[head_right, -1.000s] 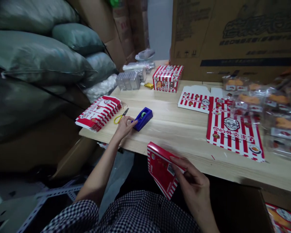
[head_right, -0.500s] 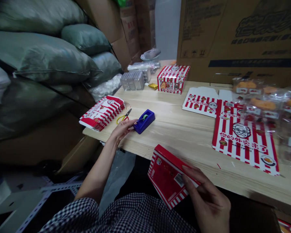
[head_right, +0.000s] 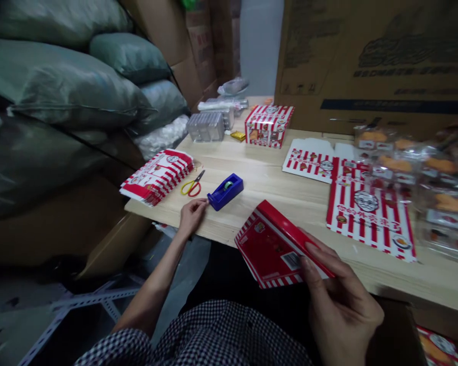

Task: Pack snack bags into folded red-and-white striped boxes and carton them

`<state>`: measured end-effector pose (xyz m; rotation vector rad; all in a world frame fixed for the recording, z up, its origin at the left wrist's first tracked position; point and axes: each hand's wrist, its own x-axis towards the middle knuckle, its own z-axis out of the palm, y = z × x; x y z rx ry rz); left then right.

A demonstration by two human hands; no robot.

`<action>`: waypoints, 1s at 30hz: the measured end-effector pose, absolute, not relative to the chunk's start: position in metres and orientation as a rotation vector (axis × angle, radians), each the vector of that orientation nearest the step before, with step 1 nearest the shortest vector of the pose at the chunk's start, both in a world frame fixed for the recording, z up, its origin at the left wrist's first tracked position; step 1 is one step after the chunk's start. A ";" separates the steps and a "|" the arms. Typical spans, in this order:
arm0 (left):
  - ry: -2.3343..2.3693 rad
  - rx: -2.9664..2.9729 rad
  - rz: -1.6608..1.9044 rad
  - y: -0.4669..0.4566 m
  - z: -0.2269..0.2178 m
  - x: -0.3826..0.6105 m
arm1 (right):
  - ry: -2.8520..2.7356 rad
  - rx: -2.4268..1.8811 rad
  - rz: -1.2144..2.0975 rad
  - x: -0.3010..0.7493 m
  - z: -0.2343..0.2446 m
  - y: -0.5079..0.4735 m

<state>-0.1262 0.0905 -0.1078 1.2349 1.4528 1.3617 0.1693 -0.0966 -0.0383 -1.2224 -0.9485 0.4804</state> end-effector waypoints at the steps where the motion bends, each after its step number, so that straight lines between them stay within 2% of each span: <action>1: 1.459 1.238 1.380 0.082 -0.099 -0.121 | -0.950 -1.195 0.411 0.165 -0.033 -0.092; 8: 1.008 1.316 1.325 -0.018 0.002 -0.039 | -1.264 -1.035 0.356 0.149 -0.028 -0.066; 11: 0.909 1.275 1.218 -0.035 0.021 -0.010 | -1.380 -1.021 0.321 0.145 -0.030 -0.065; 17: 0.933 1.254 1.152 -0.020 0.006 -0.006 | -1.496 -0.995 0.278 0.142 -0.028 -0.066; 25: 0.901 1.240 1.104 -0.019 -0.006 -0.004 | -1.675 -1.041 0.417 0.150 -0.016 -0.057; 30: 1.197 1.541 1.104 0.003 -0.019 -0.014 | -1.622 -1.068 0.340 0.156 -0.005 -0.061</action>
